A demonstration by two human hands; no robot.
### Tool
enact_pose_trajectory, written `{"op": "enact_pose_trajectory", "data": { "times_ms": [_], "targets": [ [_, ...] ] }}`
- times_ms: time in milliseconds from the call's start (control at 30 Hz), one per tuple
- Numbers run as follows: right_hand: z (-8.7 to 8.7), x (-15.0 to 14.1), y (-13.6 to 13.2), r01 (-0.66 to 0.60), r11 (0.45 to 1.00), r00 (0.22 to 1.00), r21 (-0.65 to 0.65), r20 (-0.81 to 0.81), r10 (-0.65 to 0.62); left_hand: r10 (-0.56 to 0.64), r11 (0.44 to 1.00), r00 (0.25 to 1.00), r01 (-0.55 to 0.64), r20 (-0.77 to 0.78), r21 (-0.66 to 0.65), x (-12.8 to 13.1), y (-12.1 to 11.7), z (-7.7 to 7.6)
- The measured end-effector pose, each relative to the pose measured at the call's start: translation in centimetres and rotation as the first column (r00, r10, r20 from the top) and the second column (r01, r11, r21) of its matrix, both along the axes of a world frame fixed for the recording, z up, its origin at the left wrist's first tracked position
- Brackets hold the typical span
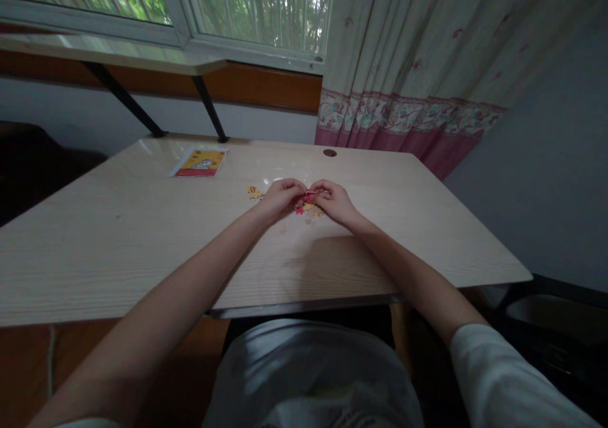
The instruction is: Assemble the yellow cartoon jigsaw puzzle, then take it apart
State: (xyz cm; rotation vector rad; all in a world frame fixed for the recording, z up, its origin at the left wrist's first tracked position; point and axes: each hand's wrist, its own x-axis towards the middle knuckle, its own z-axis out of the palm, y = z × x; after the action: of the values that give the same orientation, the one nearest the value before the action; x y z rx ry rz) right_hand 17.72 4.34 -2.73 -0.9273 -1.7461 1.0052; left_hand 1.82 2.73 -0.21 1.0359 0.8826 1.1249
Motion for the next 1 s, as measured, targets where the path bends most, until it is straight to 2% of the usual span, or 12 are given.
{"op": "enact_pose_trajectory", "data": {
  "times_ms": [333, 567, 800, 1000],
  "targets": [
    [1.0, 0.0, -0.6, 0.087, 0.995, 0.993, 0.054, 0.079, -0.091, -0.003, 1.000, 1.000, 0.004, -0.030, 0.025, -0.1, 0.3, -0.5],
    [1.4, 0.0, -0.6, 0.123, 0.991, 0.992, 0.060, 0.033, -0.125, -0.074, 0.994, 0.997, 0.075, -0.017, 0.079, -0.2, 0.5, -1.0],
    [1.2, 0.0, -0.4, 0.159, 0.987, 0.986, 0.038, 0.051, -0.160, 0.007, 0.995, 0.994, 0.004, -0.108, 0.095, -0.3, 0.5, -0.8],
    [1.0, -0.3, 0.0, 0.139, 0.986, 0.988, -0.091, -0.058, -0.144, 0.066, 0.994, 0.988, -0.053, -0.142, 0.091, -0.3, 0.4, -0.4]
  ]
}}
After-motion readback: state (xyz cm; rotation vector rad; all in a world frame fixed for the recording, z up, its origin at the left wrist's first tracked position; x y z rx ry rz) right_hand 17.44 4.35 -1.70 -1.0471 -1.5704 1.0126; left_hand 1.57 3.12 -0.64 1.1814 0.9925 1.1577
